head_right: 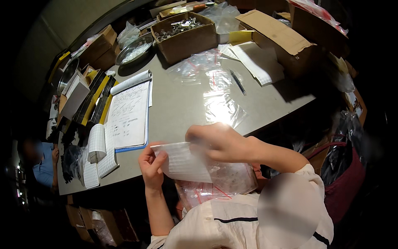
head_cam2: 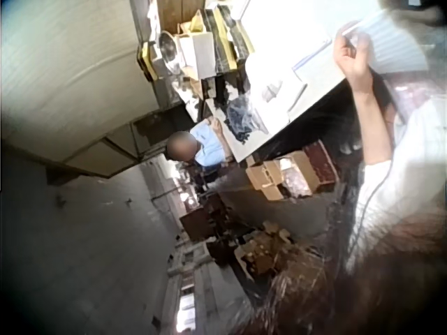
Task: The person repeatedly peels small circular stickers from a sheet and places them into clear plastic bags on a cluttered work table. The person handles the sticker sheet and bags by hand, working one sticker at a time.
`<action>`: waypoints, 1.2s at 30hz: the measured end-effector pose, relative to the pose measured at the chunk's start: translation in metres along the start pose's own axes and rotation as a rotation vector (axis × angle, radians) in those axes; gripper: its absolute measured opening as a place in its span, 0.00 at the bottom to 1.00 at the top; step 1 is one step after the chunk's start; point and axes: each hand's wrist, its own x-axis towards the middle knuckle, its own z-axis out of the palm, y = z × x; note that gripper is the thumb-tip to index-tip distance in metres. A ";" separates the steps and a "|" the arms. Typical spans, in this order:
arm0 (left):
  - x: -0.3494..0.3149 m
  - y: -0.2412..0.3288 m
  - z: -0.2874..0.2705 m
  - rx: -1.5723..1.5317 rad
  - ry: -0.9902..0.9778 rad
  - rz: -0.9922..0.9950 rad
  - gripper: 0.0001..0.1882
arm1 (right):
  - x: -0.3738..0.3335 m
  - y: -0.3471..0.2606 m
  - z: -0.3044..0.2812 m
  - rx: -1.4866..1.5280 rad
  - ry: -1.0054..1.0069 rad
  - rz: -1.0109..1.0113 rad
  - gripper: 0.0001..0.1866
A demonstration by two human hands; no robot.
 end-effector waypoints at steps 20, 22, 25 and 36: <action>0.002 -0.013 0.004 0.136 0.121 -0.040 0.08 | -0.011 0.013 0.004 -0.614 0.133 -0.372 0.19; 0.002 -0.012 0.003 0.138 0.129 -0.051 0.07 | -0.015 0.028 -0.018 -0.470 0.179 -0.268 0.12; 0.003 -0.011 0.004 0.135 0.124 -0.056 0.07 | -0.009 0.052 -0.066 -0.350 0.183 0.056 0.07; 0.005 -0.011 0.003 0.098 0.098 -0.031 0.07 | -0.012 0.093 -0.076 -0.692 0.030 0.200 0.11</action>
